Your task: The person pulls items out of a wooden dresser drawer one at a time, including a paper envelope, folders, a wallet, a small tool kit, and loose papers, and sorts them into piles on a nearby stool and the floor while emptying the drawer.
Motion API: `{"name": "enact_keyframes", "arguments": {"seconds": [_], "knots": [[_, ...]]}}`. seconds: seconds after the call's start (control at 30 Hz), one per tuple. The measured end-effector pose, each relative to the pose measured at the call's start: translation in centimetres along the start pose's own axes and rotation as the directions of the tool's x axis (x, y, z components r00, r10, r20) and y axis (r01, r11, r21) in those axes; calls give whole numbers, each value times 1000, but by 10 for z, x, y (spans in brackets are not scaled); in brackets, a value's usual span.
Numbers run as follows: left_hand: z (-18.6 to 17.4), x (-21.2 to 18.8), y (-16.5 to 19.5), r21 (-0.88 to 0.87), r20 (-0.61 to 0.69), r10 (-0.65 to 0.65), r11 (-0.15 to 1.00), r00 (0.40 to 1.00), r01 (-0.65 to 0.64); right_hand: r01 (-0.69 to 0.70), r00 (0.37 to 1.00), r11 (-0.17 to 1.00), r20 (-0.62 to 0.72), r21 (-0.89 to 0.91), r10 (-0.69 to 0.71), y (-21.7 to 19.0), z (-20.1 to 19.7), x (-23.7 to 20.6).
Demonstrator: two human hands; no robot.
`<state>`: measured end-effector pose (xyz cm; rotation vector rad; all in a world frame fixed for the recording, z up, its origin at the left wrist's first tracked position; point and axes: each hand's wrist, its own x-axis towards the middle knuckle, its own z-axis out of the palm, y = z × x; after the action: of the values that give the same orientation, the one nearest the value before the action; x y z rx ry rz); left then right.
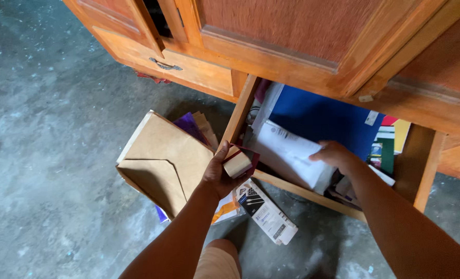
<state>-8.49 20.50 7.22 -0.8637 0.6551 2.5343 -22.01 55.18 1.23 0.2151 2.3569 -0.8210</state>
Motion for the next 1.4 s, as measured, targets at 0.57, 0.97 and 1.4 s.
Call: {"name": "enact_keyframes", "arguments": {"seconds": [0.57,0.97,1.4], "knots": [[-15,9,10,210,-146,-20,977,989,50,248,805,954,-512,-166,-299,-73,-24,-95],[-98,-43,73,-42,-272,289,949,918,-311,456,790,453,-114,766,-602,-190,161,-34],[-148,-30,70,-32,-475,304,932,826,-361,344,936,847,-83,406,-341,-151,139,-18]]}}
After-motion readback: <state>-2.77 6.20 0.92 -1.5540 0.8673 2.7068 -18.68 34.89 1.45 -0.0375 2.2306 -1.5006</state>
